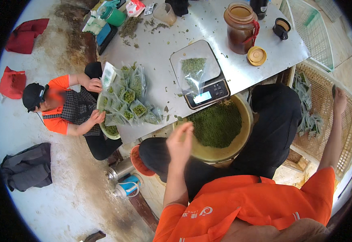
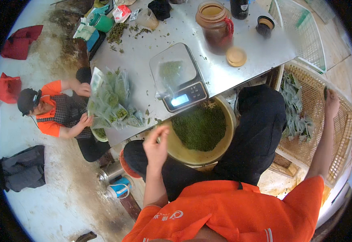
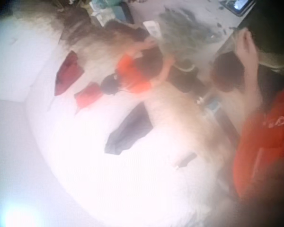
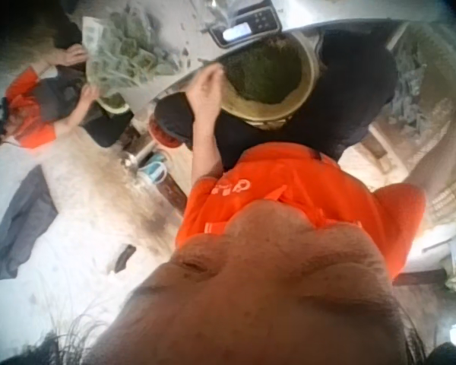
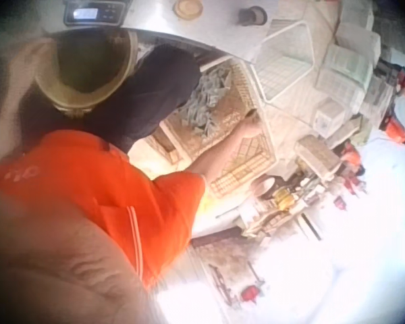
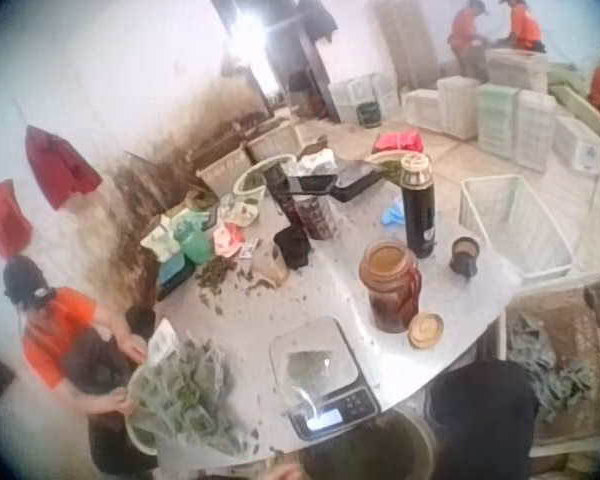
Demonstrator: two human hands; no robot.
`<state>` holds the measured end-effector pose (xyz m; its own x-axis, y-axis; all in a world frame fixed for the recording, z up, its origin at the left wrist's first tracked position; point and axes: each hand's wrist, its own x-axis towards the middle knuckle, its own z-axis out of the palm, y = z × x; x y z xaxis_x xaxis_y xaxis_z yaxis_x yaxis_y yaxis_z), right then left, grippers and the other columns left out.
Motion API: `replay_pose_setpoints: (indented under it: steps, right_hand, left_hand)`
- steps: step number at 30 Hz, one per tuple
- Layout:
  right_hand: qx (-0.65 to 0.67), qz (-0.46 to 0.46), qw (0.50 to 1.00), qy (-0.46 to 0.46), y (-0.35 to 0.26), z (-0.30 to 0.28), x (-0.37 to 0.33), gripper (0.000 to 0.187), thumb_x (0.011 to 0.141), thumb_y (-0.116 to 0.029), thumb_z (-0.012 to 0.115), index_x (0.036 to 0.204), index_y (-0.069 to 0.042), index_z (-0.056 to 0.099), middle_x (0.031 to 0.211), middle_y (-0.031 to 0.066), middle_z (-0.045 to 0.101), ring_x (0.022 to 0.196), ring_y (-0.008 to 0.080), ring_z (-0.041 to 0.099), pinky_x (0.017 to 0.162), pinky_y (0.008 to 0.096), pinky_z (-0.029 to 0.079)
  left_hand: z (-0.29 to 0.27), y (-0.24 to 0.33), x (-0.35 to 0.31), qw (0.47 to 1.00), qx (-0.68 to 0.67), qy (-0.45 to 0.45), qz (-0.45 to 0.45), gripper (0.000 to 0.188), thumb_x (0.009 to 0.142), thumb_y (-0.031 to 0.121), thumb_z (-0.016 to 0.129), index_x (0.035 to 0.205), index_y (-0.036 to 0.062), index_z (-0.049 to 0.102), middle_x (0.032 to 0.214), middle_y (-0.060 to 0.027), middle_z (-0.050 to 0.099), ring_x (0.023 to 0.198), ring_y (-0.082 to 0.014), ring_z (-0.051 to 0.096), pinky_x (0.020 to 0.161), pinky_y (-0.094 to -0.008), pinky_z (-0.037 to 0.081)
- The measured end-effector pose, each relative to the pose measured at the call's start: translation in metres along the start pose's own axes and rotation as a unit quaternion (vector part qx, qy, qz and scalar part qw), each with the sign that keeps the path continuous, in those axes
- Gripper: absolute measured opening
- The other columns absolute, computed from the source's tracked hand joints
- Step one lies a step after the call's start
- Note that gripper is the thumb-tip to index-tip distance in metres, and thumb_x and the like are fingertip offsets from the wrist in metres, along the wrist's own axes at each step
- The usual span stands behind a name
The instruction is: The person scoops green leaves from a bowl into small plastic bags, weighs each bag on a digital scale, and places the filled bags on the table. The person repeats this process continuously.
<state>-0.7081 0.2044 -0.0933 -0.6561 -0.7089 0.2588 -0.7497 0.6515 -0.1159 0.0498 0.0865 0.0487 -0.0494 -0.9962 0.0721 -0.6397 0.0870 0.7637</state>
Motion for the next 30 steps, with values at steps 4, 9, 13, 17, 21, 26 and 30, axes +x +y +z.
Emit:
replay_pose_setpoints:
  steps: [4,9,13,17,21,26,30]
  right_hand:
    - [-0.02,0.033,0.99,-0.134,0.078,0.112,-0.051,0.043,0.11,-0.033,0.045,0.135,-0.005,0.066,0.122,0.0279,0.069,0.114,0.0443,0.067,0.097,0.0519,0.052]
    - [0.138,0.051,0.953,-0.265,-0.018,0.146,-0.128,0.047,0.108,-0.034,0.05,0.144,-0.004,0.059,0.143,0.0215,0.062,0.134,0.0393,0.057,0.113,0.0456,0.044]
    - [0.113,0.01,0.987,-0.113,-0.074,0.08,-0.102,0.047,0.106,-0.035,0.058,0.141,-0.003,0.061,0.144,0.019,0.063,0.137,0.0348,0.056,0.116,0.042,0.041]
    - [0.299,-0.123,0.943,0.079,-0.234,-0.068,-0.071,0.025,0.099,-0.013,0.071,0.122,-0.002,0.072,0.133,0.0159,0.07,0.126,0.0299,0.064,0.108,0.0393,0.047]
    - [0.43,-0.329,0.829,0.141,-0.407,-0.161,-0.091,0.023,0.091,-0.007,0.073,0.115,-0.007,0.076,0.125,0.011,0.073,0.115,0.0285,0.069,0.099,0.0355,0.053]
    - [0.52,-0.41,0.734,0.152,-0.518,-0.1,-0.104,0.014,0.089,-0.01,0.074,0.103,-0.009,0.076,0.116,0.0063,0.073,0.098,0.0276,0.072,0.083,0.0362,0.058]
    - [0.519,-0.381,0.763,0.058,-0.529,-0.065,-0.116,0.011,0.09,-0.012,0.073,0.101,-0.009,0.075,0.11,0.0025,0.073,0.091,0.026,0.072,0.079,0.0377,0.059]
  left_hand:
    - [0.038,-0.013,-0.034,0.992,-0.055,-0.117,-0.015,0.014,0.094,0.003,0.074,0.108,0.0003,0.077,0.103,-0.0133,0.078,0.092,-0.0206,0.075,0.083,-0.0323,0.058]
    - [0.05,-0.006,-0.059,0.984,-0.037,-0.173,-0.019,0.014,0.094,0.005,0.074,0.108,0.0014,0.076,0.101,-0.0144,0.077,0.09,-0.0249,0.075,0.078,-0.0334,0.058]
    - [0.045,-0.01,-0.06,0.985,-0.049,-0.162,-0.016,0.014,0.095,0.005,0.074,0.108,0.0017,0.076,0.101,-0.0144,0.077,0.089,-0.0242,0.075,0.076,-0.0338,0.058]
    - [0.039,-0.014,-0.03,0.994,-0.025,-0.103,-0.005,0.016,0.097,0.008,0.072,0.11,-0.0001,0.076,0.107,-0.013,0.078,0.099,-0.0207,0.075,0.09,-0.0312,0.057]
    - [0.057,-0.021,-0.002,0.995,-0.011,-0.095,0.0,0.018,0.097,0.009,0.071,0.113,0.0007,0.076,0.102,-0.0149,0.078,0.093,-0.0215,0.076,0.083,-0.032,0.057]
    - [0.104,-0.075,-0.01,0.971,0.157,-0.168,-0.064,0.028,0.093,0.021,0.075,0.114,0.0035,0.077,0.095,-0.0186,0.077,0.09,-0.0342,0.076,0.08,-0.0422,0.06]
    - [0.136,-0.102,-0.017,0.96,0.199,-0.186,-0.068,0.037,0.09,0.032,0.079,0.114,0.0048,0.077,0.088,-0.0152,0.077,0.084,-0.0361,0.075,0.076,-0.0459,0.061]
